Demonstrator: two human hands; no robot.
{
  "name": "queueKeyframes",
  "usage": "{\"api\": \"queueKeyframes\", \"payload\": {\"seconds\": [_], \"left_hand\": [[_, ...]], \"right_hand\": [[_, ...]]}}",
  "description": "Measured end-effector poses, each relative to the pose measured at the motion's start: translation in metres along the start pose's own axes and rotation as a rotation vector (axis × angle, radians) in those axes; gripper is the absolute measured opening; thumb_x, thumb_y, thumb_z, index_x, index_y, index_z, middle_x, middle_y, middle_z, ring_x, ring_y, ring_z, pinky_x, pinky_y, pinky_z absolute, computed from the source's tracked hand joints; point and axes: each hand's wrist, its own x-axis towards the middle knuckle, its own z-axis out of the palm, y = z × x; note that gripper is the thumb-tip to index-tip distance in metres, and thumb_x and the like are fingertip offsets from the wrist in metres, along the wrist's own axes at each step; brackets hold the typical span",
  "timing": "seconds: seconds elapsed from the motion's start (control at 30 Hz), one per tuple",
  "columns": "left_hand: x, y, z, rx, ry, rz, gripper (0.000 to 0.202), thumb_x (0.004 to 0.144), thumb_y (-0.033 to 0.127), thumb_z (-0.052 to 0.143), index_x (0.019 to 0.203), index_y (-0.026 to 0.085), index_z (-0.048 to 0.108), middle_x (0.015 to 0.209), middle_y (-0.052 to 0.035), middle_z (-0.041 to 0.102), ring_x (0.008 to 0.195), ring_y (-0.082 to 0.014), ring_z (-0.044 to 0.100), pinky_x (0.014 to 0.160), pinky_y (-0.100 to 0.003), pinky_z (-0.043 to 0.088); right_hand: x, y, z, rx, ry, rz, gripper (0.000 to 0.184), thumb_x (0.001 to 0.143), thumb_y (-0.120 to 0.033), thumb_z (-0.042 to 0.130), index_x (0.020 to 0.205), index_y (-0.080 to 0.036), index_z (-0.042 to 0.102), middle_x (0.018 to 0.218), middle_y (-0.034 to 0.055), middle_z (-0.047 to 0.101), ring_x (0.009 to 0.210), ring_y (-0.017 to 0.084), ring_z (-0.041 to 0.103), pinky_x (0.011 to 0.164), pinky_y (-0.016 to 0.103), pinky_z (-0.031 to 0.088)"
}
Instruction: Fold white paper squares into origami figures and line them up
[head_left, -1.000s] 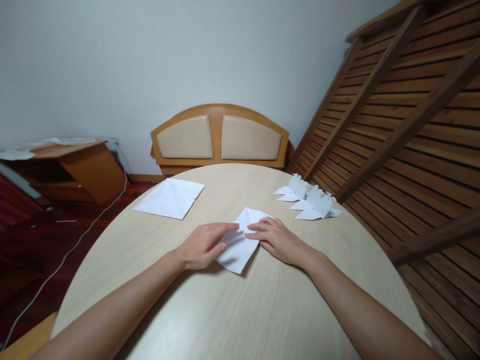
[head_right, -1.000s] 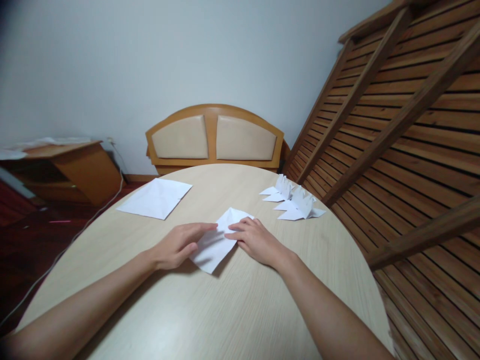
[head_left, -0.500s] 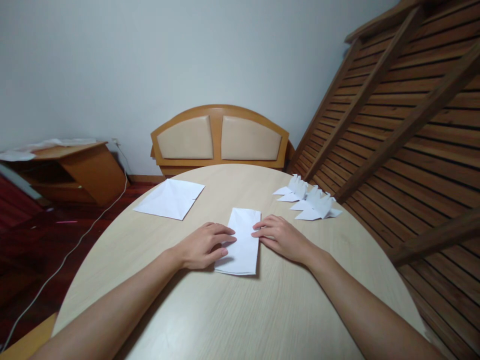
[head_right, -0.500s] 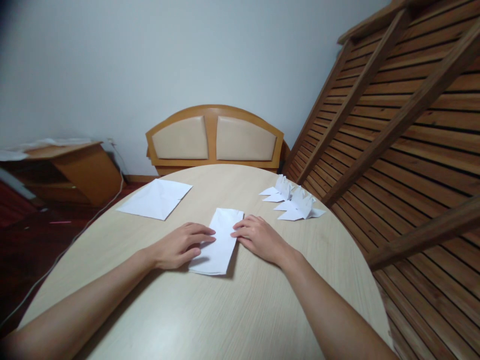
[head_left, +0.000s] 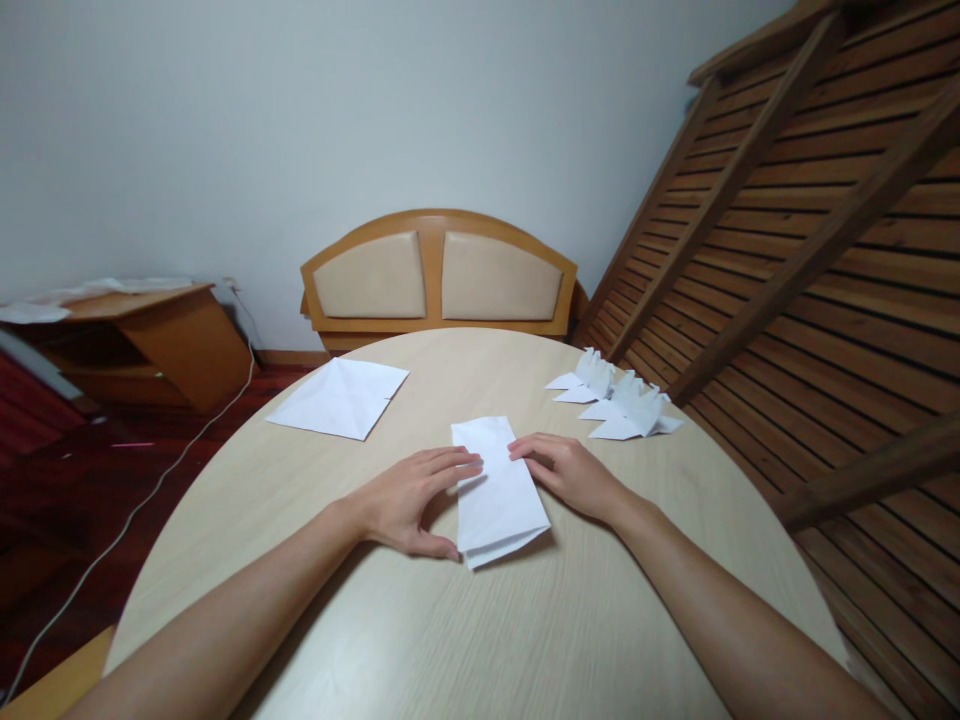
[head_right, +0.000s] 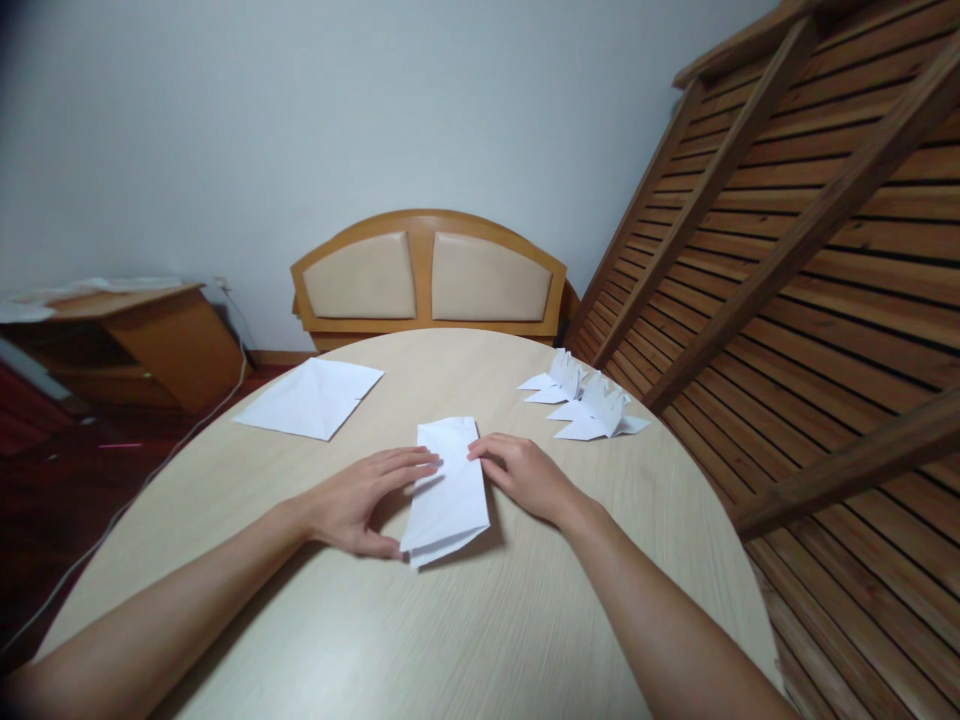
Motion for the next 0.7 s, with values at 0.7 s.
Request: {"api": "queueKeyframes", "payload": {"seconds": [0.7], "left_hand": [[0.0063,0.0077,-0.0041,-0.069,0.013,-0.015,0.078,0.077,0.061,0.072,0.14,0.022,0.049,0.135,-0.0149,0.06,0.122,-0.0336,0.057,0.107,-0.048,0.041]], "right_hand": [[0.0,-0.0051,0.001,0.043,-0.086,0.023,0.021,0.093,-0.022,0.058,0.104,-0.025,0.075,0.119,0.0069,0.073,0.113,0.023,0.066,0.101,0.041,0.049]]}}
